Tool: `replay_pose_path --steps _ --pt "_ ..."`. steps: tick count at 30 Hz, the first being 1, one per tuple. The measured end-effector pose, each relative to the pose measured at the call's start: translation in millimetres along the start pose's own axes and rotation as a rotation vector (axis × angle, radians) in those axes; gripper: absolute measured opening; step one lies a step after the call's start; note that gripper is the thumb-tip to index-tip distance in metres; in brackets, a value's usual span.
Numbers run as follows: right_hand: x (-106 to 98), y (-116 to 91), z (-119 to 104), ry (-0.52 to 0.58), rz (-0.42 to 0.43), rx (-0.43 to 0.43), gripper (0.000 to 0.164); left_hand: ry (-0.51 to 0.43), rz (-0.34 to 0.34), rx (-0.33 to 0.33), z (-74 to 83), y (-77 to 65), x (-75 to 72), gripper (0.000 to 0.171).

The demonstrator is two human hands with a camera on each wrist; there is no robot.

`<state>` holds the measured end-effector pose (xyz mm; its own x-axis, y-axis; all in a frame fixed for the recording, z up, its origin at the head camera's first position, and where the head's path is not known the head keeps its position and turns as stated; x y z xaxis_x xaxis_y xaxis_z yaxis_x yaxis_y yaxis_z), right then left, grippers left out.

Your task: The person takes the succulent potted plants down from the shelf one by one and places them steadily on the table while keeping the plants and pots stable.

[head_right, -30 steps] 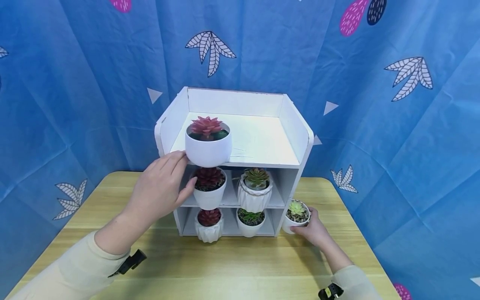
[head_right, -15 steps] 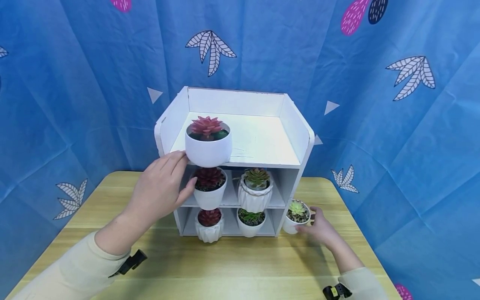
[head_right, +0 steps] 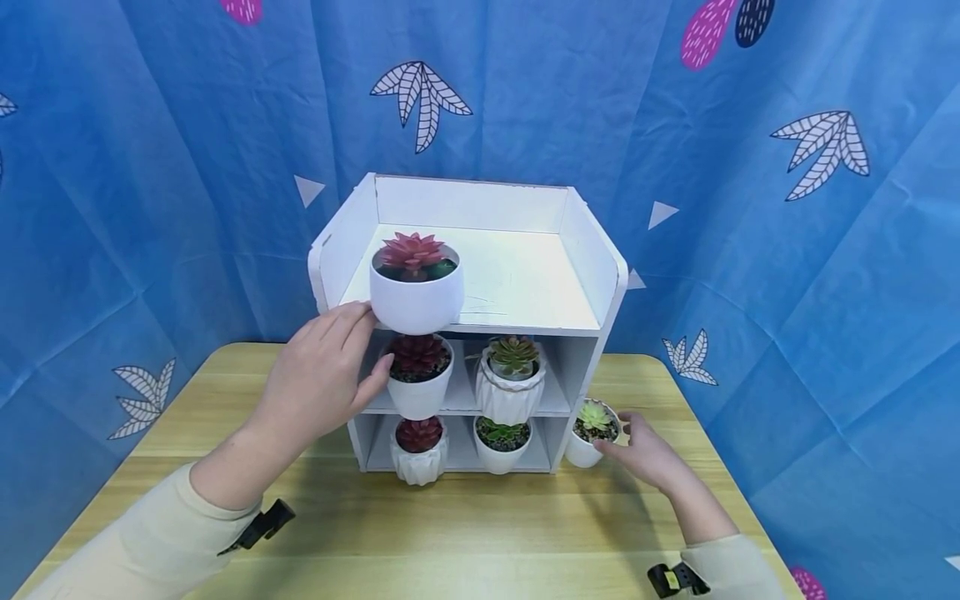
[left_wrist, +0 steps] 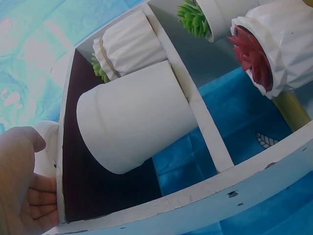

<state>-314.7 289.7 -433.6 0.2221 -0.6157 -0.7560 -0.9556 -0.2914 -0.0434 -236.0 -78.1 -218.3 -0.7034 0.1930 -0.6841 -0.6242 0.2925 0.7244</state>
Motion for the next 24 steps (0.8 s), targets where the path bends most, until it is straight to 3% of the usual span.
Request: replay_pose_path --steps 10,24 --pt "-19 -7 -31 -0.122 0.013 -0.072 0.082 -0.003 -0.006 -0.007 -0.2 -0.3 0.0 0.059" --pt "-48 -18 -79 -0.182 0.124 -0.188 0.06 -0.008 0.003 -0.001 -0.2 0.0 -0.4 0.059"
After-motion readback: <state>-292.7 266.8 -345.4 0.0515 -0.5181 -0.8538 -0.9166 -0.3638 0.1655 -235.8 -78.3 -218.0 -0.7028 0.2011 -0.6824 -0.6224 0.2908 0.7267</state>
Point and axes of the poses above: each hand's wrist, its own y-axis towards the middle knuckle, its own x-axis out of the palm, z = x × y, the point moved 10 cm from there along y, towards the middle knuckle, and after that the axes turned 10 degrees about -x, right-handed, at the moved point
